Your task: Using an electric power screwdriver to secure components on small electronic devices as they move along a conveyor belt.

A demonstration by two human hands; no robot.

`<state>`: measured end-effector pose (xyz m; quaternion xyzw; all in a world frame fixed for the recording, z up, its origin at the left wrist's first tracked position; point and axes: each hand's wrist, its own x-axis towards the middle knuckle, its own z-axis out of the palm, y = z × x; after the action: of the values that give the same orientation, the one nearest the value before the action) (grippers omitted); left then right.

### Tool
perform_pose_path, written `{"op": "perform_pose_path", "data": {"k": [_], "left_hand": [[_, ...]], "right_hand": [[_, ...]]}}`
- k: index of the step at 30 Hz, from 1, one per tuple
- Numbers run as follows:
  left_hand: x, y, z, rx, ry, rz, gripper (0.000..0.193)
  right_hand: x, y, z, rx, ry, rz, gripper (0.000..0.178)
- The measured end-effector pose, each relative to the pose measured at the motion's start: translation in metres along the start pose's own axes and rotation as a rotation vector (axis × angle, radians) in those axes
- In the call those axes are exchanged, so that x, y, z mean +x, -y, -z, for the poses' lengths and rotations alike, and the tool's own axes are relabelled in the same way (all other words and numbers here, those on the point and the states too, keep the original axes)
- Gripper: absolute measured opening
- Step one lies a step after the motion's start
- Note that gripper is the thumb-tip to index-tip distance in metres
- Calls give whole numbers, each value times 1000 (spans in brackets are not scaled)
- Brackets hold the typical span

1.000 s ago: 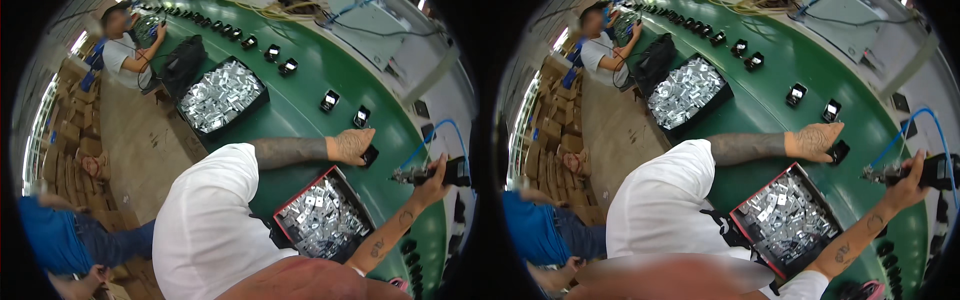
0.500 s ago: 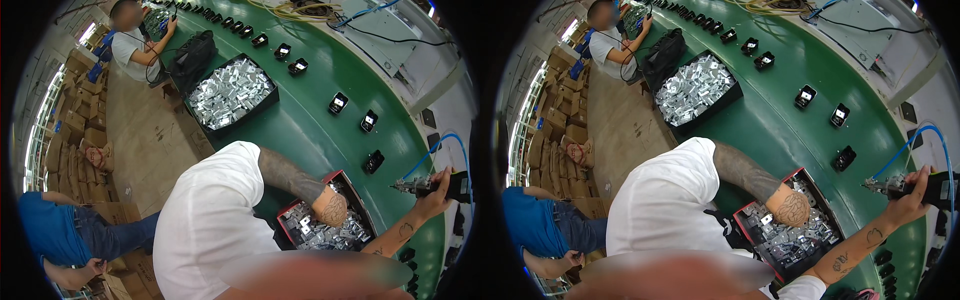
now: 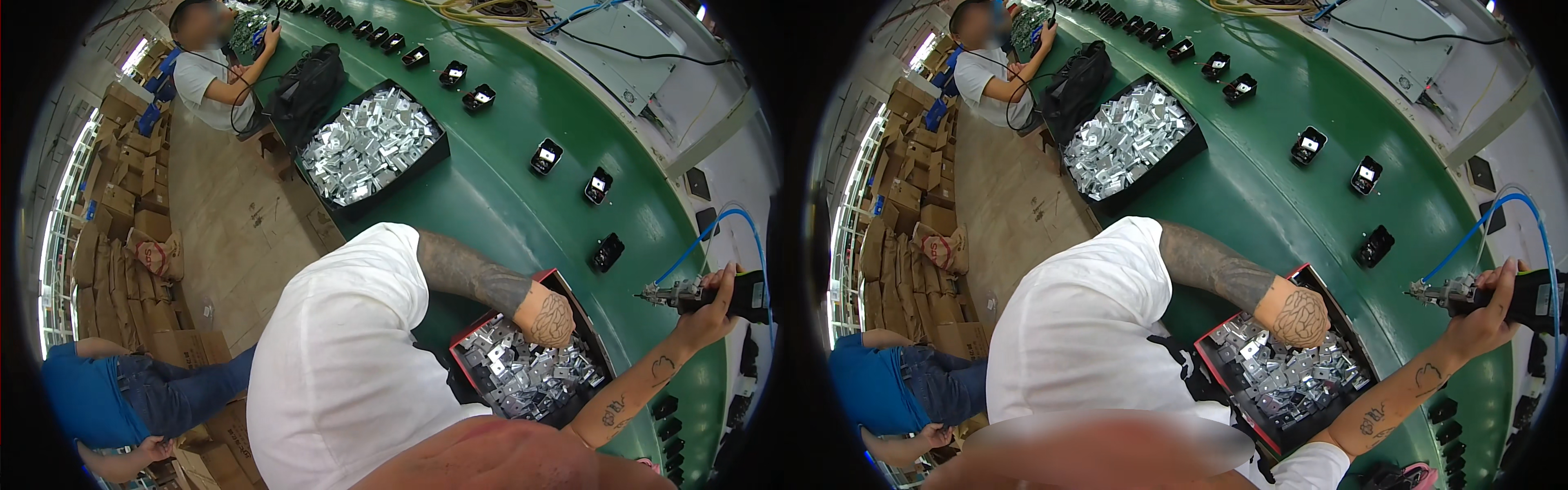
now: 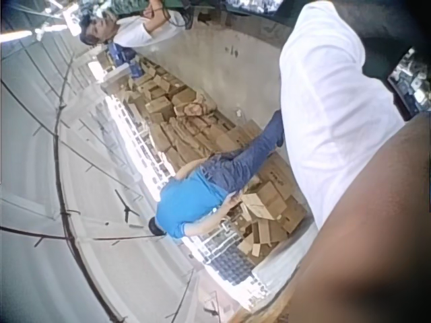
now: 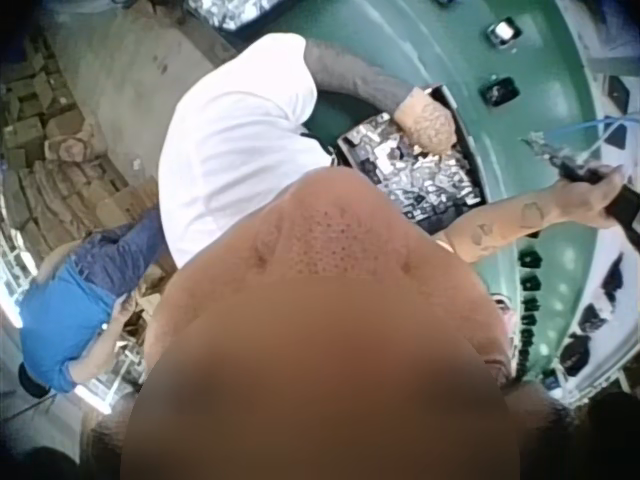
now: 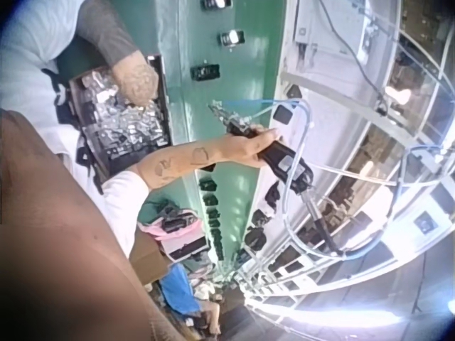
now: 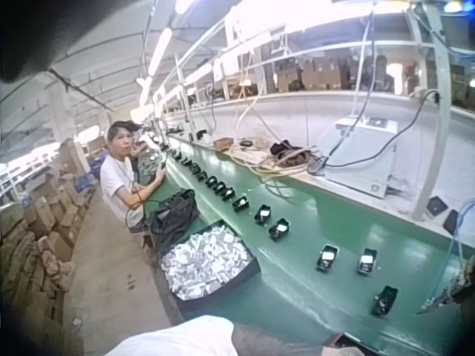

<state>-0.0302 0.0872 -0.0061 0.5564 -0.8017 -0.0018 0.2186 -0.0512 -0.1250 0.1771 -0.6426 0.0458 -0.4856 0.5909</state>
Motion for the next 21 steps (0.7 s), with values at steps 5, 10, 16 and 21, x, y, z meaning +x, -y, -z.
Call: {"op": "perform_pose_path", "data": {"k": [5,10,16,21], "left_hand": [[-5,-14,65,-174,73,67,14],[13,-4,114,-554,194,140,14],[-1,54,144,-822,-324,724,20],[-2,97,113,-1099,-382,829,23]], "right_hand": [[-2,1,5,12,-1,-1,19],[6,-18,26,-99,-39,55,16],[-1,-18,-15,-35,-179,43,10],[-1,-13,-7,-49,-187,75,10]]}}
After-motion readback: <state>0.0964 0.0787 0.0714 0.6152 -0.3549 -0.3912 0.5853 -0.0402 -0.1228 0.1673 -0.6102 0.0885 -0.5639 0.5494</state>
